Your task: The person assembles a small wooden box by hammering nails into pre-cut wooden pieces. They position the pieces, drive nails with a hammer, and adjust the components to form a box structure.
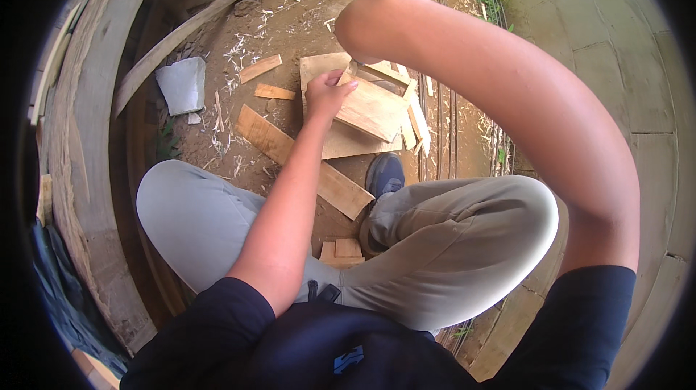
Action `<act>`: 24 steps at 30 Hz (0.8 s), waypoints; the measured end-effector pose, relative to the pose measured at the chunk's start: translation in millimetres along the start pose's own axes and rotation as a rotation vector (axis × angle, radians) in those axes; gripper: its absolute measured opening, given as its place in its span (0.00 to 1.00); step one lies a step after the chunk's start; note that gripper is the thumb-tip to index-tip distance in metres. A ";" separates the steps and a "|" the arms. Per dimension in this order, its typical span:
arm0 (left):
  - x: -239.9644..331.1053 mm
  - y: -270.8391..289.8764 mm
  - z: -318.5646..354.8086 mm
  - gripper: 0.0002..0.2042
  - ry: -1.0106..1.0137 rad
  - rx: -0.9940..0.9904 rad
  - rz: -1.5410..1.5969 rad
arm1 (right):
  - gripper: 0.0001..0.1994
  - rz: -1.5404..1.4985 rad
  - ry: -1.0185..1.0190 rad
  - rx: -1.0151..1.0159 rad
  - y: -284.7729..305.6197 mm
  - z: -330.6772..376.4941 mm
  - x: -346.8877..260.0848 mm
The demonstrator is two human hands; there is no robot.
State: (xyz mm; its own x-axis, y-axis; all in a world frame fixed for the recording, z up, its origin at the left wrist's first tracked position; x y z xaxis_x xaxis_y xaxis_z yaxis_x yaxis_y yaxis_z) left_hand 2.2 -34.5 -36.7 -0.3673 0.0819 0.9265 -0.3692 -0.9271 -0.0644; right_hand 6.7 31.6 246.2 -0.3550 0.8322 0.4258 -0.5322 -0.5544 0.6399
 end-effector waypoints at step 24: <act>-2.1 6.1 20.6 0.37 0.210 -0.056 -0.258 | 0.14 -0.319 -0.174 -0.367 -24.4 19.7 22.1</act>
State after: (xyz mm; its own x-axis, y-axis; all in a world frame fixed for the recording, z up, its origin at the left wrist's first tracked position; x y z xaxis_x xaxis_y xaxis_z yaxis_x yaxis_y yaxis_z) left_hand 18.3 -47.8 -31.3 -0.4212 0.3900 0.8188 -0.5172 -0.8449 0.1364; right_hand 27.0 63.5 252.6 -0.0147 0.9303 0.3666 -0.8386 -0.2111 0.5022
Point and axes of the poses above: each hand's wrist, its own z-axis away from the middle knuckle, its own y-axis out of the back of the hand, x = y × z, the point moved 5 cm from there along -z, towards the middle knuckle, and after that the axes turned 11 degrees about z, right-handed, at the moved point
